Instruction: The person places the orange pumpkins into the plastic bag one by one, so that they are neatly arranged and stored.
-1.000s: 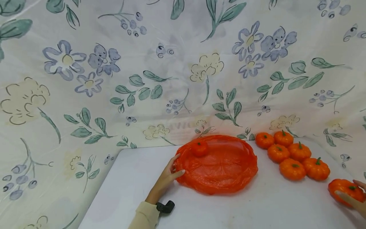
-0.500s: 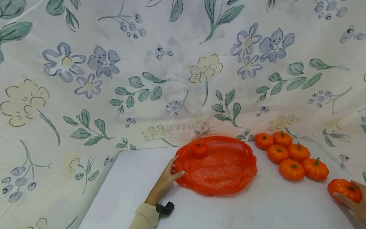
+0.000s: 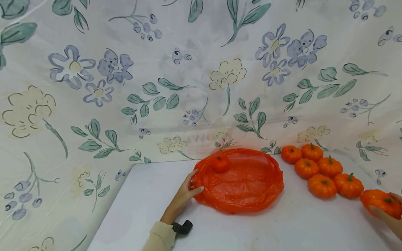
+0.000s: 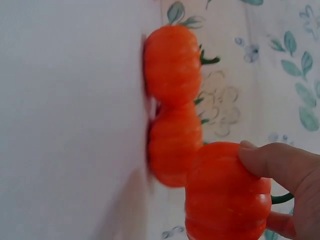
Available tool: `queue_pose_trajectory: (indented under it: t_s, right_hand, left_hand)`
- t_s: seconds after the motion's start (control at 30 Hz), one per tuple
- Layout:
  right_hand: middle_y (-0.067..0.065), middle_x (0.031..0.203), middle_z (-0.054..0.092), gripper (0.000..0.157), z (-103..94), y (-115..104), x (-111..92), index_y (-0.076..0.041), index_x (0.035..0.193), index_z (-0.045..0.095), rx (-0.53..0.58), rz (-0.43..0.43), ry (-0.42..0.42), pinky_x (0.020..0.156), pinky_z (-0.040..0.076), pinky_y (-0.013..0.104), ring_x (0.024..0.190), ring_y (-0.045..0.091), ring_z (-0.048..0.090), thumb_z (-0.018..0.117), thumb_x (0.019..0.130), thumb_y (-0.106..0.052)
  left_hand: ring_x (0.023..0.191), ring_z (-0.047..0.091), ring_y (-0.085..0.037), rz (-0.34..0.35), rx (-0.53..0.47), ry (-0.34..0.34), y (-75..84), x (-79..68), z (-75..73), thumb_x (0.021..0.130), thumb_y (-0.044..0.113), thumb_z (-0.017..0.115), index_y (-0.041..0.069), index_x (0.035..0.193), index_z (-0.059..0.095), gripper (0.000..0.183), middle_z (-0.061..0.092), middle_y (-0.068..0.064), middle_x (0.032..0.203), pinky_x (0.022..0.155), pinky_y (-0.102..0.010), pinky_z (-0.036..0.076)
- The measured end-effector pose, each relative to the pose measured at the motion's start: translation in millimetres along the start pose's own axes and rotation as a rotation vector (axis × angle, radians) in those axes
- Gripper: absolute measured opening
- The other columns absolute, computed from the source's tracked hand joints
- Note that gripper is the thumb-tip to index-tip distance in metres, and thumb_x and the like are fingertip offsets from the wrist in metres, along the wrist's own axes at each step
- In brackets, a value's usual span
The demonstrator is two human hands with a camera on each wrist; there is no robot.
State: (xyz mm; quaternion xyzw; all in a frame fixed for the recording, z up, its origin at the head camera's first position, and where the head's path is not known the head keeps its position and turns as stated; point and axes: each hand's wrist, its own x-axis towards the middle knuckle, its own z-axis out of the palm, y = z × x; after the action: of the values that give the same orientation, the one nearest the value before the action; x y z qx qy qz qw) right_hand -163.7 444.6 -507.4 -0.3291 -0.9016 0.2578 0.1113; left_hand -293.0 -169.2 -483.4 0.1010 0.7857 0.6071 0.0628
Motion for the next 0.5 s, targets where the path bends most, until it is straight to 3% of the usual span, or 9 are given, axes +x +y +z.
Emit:
queue_pose_trajectory:
  t_s: [0.2, 0.37, 0.5]
  right_hand:
    - [0.032, 0.158, 0.02, 0.097, -11.5, -32.2, -14.0, -0.003, 0.159, 0.011, 0.048, -0.099, 0.06, 0.106, 0.036, 0.067, 0.128, 0.051, 0.03, 0.065, 0.092, -0.05]
    - [0.039, 0.151, 0.023, 0.094, -32.3, -68.7, -41.0, 0.005, 0.156, 0.013, 0.084, -0.207, 0.022, 0.102, 0.038, 0.07, 0.124, 0.055, 0.03, 0.06, 0.096, -0.051]
    - [0.044, 0.147, 0.023, 0.091, -39.6, -86.7, -43.9, 0.009, 0.154, 0.015, 0.104, -0.344, -0.017, 0.095, 0.039, 0.073, 0.122, 0.058, 0.029, 0.061, 0.097, -0.045]
  left_hand:
    - [0.137, 0.042, -0.033, -0.003, -0.007, 0.002, 1.0, 0.6, 0.0, 0.092, 0.022, 0.068, 0.025, 0.156, 0.032, 0.073, 0.034, -0.01, 0.16, 0.11, -0.057, 0.043]
    - [0.138, 0.041, -0.035, -0.007, -0.011, 0.002, 0.3, 0.3, -0.4, 0.091, 0.023, 0.069, 0.023, 0.156, 0.032, 0.075, 0.033, -0.011, 0.161, 0.111, -0.059, 0.041]
    - [0.138, 0.041, -0.035, -0.001, -0.009, -0.004, 0.6, 1.3, -1.5, 0.092, 0.022, 0.068, 0.023, 0.156, 0.031, 0.074, 0.033, -0.011, 0.16, 0.11, -0.057, 0.043]
